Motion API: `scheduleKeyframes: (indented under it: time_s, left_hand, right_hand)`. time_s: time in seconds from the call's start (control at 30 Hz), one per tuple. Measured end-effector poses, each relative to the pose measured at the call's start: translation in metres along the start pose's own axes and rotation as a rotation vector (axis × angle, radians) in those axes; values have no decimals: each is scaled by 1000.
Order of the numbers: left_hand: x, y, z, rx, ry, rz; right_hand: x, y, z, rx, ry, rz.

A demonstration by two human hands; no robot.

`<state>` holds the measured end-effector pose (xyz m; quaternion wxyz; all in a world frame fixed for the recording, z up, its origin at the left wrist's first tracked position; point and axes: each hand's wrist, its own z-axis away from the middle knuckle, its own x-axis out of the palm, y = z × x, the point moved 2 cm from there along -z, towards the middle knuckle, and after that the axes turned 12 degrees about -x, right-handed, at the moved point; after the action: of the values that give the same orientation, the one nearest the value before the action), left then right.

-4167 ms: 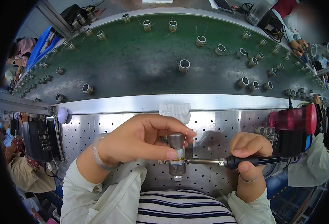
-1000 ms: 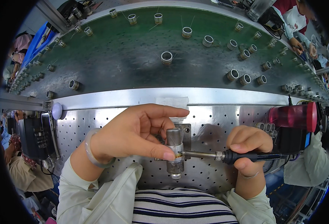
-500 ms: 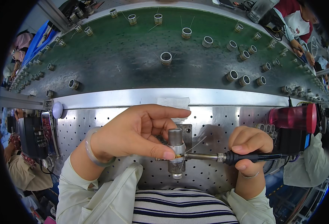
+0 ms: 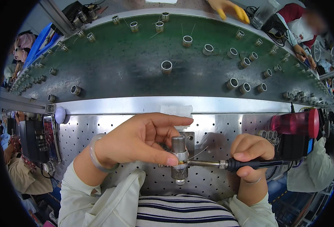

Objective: The person uses a soldering iron to apply heat to small cylindrical metal components held in a fixture. They repeatedly pick up components from a conveyor belt, solder them, and place them back on the belt. The camera pans briefly to show other workers at the assembly line before returning to the task.

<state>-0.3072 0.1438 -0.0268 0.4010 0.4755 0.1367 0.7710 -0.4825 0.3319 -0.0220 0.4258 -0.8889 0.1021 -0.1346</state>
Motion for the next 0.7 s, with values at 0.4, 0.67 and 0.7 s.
scheduleKeyframes:
  time_s: [0.4, 0.67, 0.7]
  left_hand:
    - [-2, 2, 1, -10, -15, -10]
    - [3, 2, 2, 8, 5, -9]
    - [3, 1, 2, 7, 8, -9]
  right_hand:
    - [4, -1, -2, 19, -6, 29]
    - [3, -2, -2, -8, -46, 39]
    - [2, -2, -2, -10, -29, 36]
